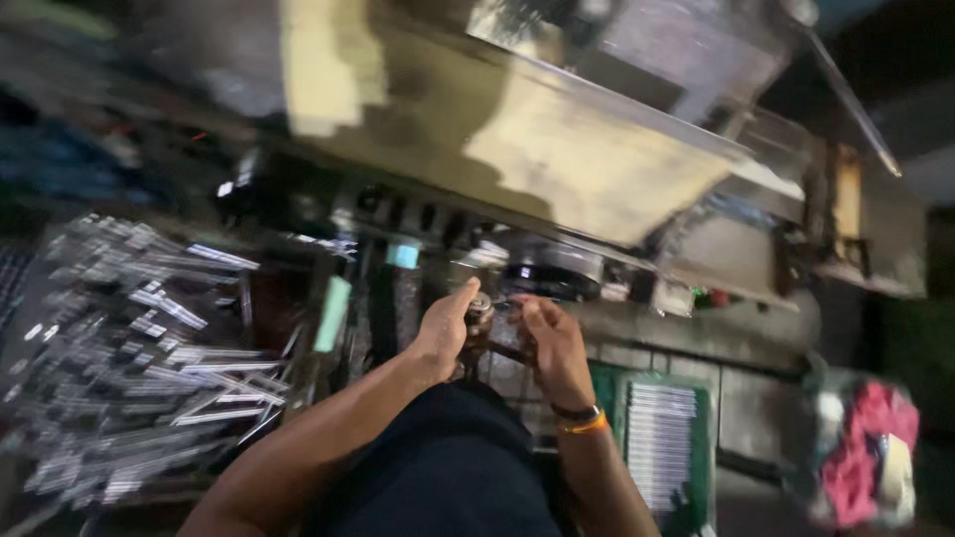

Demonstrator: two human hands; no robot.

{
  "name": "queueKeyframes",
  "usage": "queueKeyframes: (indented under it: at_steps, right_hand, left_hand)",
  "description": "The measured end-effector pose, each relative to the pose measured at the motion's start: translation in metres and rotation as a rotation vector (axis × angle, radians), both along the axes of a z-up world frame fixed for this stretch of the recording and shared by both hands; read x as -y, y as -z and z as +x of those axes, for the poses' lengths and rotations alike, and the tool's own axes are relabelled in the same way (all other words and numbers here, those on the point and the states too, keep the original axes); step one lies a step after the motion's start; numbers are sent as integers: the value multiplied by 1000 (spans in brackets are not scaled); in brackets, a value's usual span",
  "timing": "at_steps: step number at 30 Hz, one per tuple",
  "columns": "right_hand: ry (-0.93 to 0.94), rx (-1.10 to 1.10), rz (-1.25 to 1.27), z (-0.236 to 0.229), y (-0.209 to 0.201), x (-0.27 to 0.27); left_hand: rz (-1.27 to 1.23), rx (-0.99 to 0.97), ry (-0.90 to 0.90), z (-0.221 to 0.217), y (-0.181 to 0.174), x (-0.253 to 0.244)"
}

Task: The person repeatedly picks up metal rods from a bin, inserts them into a grinding machine, operates the machine with a lever, and places the processed rods into a green bin. The cycle continues throughout the clip.

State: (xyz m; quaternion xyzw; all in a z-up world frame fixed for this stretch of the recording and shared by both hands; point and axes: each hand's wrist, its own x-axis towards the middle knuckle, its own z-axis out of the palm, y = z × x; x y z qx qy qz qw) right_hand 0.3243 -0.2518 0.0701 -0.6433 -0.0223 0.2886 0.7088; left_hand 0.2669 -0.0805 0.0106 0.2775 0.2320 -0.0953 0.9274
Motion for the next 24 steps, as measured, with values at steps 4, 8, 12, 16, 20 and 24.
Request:
queueKeyframes:
  at_steps: [4,8,12,16,20,24]
  right_hand:
    - [185,-138,187,7,7,26]
    - [226,-60,213,19,8,44]
    - [243,675,-201,31,7,67]
    - [173,477,-373,51,13,98]
    - [221,-12,111,69,14,143]
    - [324,-130,236,77,18,169]
  left_hand:
    - [-8,-236,15,29,-41,31]
    - [-25,-212,211,49,-62,48]
    - [-108,-218,401,73,-54,66]
    - [278,49,439,90,-42,90]
    - [525,665,314,102,-47,116]
    - [1169,818,505,113,-74,128]
